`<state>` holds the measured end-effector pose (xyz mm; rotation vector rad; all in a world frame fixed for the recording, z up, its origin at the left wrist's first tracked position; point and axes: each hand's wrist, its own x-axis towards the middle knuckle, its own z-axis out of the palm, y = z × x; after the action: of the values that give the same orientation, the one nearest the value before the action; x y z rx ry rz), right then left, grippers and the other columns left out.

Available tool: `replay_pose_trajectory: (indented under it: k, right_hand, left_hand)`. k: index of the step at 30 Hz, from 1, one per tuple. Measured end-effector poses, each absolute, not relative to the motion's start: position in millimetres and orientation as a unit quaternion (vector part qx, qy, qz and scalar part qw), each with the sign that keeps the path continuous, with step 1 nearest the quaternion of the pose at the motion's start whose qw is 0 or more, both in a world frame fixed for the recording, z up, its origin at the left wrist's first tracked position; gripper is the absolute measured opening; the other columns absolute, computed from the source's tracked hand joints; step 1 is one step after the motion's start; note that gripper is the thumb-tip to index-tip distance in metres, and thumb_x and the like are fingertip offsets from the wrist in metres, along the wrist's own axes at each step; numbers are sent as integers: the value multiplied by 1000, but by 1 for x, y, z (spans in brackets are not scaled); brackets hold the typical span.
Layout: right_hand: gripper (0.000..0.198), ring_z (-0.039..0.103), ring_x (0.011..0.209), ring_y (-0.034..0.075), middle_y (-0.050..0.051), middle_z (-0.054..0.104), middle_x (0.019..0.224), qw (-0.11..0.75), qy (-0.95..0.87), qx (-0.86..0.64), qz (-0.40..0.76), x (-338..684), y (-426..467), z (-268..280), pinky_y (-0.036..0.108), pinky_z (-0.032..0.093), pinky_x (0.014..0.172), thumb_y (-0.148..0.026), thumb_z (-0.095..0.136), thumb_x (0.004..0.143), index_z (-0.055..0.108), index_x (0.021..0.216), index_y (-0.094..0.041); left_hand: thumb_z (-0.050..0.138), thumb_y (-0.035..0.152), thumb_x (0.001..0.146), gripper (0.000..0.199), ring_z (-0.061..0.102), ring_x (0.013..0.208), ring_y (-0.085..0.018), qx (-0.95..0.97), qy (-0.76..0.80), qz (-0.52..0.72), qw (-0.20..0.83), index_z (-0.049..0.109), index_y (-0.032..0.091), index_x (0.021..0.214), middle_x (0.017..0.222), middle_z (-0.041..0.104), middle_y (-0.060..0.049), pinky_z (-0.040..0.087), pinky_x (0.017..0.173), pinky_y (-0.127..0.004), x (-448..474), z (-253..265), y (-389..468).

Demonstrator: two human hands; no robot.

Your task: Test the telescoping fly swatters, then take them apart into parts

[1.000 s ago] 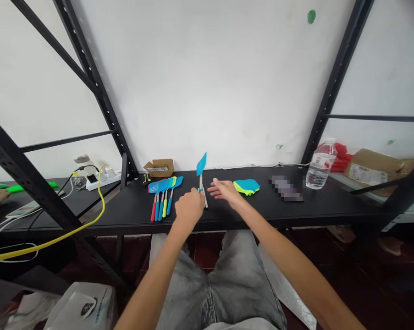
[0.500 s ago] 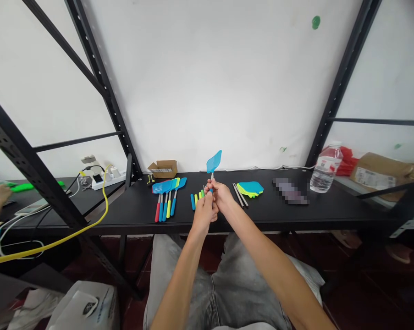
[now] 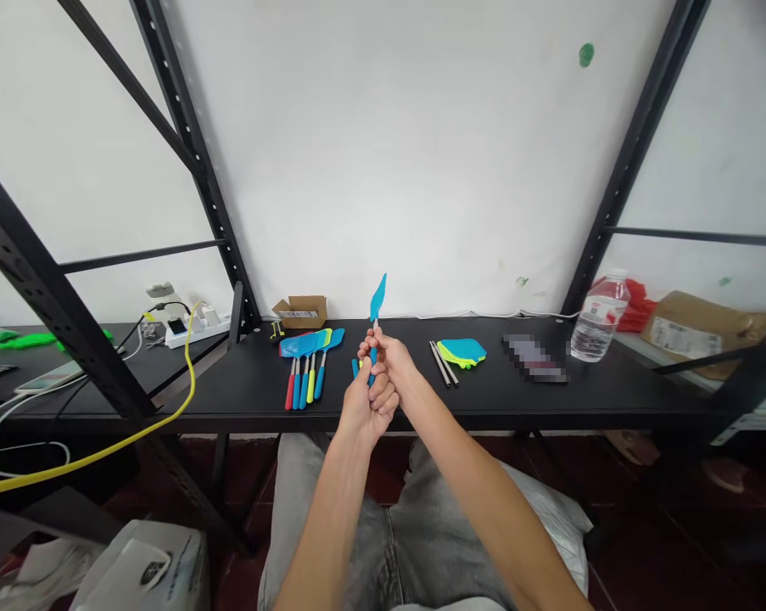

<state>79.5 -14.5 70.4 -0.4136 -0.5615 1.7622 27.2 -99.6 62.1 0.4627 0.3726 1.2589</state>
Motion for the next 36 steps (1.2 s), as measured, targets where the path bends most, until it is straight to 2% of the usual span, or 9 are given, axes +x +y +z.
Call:
replay_pose_trajectory:
  k: [6,9,12,15,19,24,28,32,36]
  right_hand:
    - [32,37,41,6,-8,36,48,696,-165,-157,681,152,17,106,16,41,46,-10,33,97,46,70,-20]
    - [13,39,41,6,-7,42,52,682,-303,-226,625,201,17,109,16,34,40,-20,48,94,57,86,-17]
    - [14,38,40,6,-5,49,57,618,-402,-308,602,217,10,95,17,28,36,-21,54,86,60,98,-17]
    - [16,36,38,5,-5,50,58,573,-422,-356,606,206,6,79,17,23,35,-26,56,85,59,98,-16]
    - [29,31,35,4,-8,43,53,528,-456,-356,621,184,0,67,18,19,35,-47,58,88,58,93,-18]
    - [32,28,34,6,-10,34,46,490,-530,-342,602,165,-15,62,19,23,36,-52,56,88,57,86,-20]
    - [34,32,35,6,-8,40,45,477,-603,-347,537,146,-21,54,21,25,38,-50,57,86,58,76,-18]
    - [38,33,36,5,-6,43,46,505,-619,-356,486,135,-22,46,20,22,38,-51,59,82,53,65,-18]
    - [37,29,32,5,-8,40,44,527,-556,-325,555,130,-21,42,21,17,35,-51,63,77,50,65,-19]
  left_hand:
    - [40,55,96,40,14,32,-8,365,302,527,706,43,21,74,39,21,11,16,35,-19,24,26,-130]
    - [39,50,96,37,42,42,-12,523,520,541,404,52,19,79,50,45,3,31,45,-21,-1,18,-103]
    - [39,34,95,27,65,81,-25,610,690,377,103,59,16,89,82,67,-12,44,67,-30,-28,29,-61]
    - [38,30,95,31,66,97,-33,619,750,231,13,60,10,105,100,69,-22,46,76,-37,-37,36,-34]
    - [41,35,93,36,65,102,-33,662,729,174,4,64,10,104,105,69,-21,46,81,-37,-38,30,-29]
    - [45,55,90,51,65,96,-29,689,635,336,95,67,14,111,99,70,-14,47,72,-31,-33,41,-39]
    - [45,64,86,55,60,64,-18,672,511,448,295,69,15,88,80,67,-9,39,48,-25,-11,57,-40]
    - [51,60,84,50,51,54,-14,608,496,550,286,63,15,68,65,60,-4,35,46,-23,7,55,-29]
    - [51,53,84,44,49,51,-13,547,504,612,269,57,16,62,58,57,-2,35,46,-24,17,42,-18]
